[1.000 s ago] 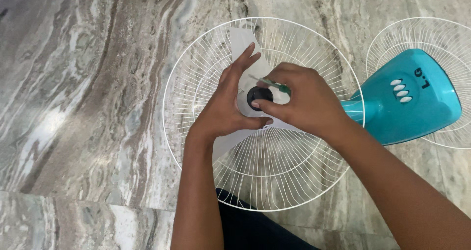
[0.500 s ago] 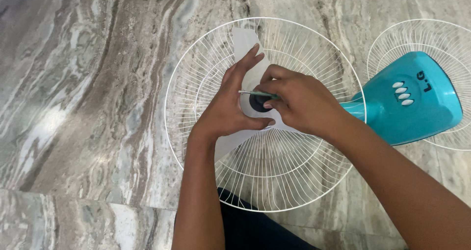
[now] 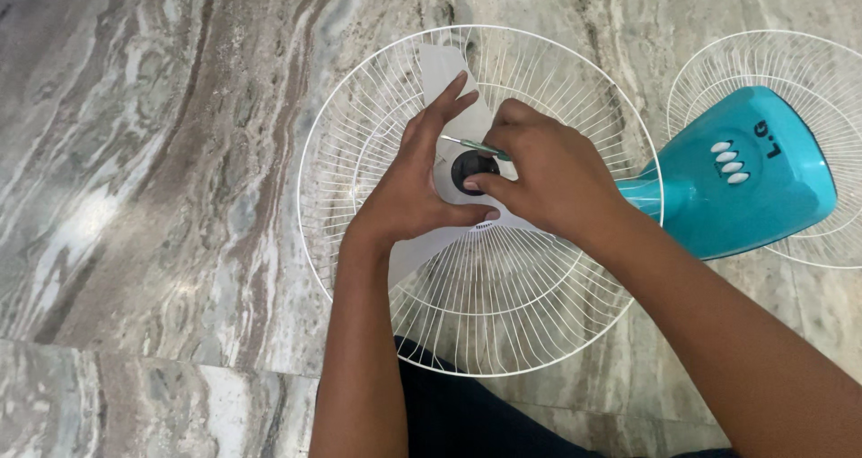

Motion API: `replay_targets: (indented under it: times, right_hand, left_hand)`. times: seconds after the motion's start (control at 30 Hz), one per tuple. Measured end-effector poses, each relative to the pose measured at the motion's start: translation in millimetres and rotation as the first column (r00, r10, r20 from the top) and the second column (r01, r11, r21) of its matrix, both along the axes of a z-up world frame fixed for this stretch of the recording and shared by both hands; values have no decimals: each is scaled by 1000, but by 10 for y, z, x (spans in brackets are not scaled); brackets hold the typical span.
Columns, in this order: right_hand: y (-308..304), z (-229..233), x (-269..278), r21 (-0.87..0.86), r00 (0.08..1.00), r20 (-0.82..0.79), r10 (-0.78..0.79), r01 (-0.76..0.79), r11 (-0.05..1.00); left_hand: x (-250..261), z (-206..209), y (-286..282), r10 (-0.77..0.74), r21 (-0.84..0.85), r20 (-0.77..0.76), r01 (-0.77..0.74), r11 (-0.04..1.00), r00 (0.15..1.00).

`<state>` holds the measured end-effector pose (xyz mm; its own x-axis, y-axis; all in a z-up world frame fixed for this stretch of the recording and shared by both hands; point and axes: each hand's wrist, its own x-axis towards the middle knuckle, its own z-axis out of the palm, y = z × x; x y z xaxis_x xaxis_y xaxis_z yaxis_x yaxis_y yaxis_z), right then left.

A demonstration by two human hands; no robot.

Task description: The person assembles a table fan by attaching the front grill, fan blades, and rear grill to the motor housing. They use a screwdriver to secure the components and tighten the central hub nut.

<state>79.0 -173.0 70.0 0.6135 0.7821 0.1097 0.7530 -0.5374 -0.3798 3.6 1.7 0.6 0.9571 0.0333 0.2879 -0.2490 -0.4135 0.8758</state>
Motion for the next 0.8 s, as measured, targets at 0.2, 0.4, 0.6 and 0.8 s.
replay_targets:
  times: [0.2,0.4,0.6,0.8]
  right_hand:
    - [-22,-50,0,-4,997,-4,80,-80,997]
    - [-58,-72,61,112,987,-62,151,-143,983]
    - [-5,17,48,-40,996,-32,79,-80,996]
    - [83,-1,-2,-10,992,5,123,-123,992]
  left_hand:
    - [6,-15,4,6,-33,-14,-6,999,1000]
    - [12,-26,-7,11,5,4,-11,1000,1000]
    - [0,-28,-10,-5,-25,14,5,1000,1000]
    - [-6,-55,-15,-19,-74,44,23,997,999]
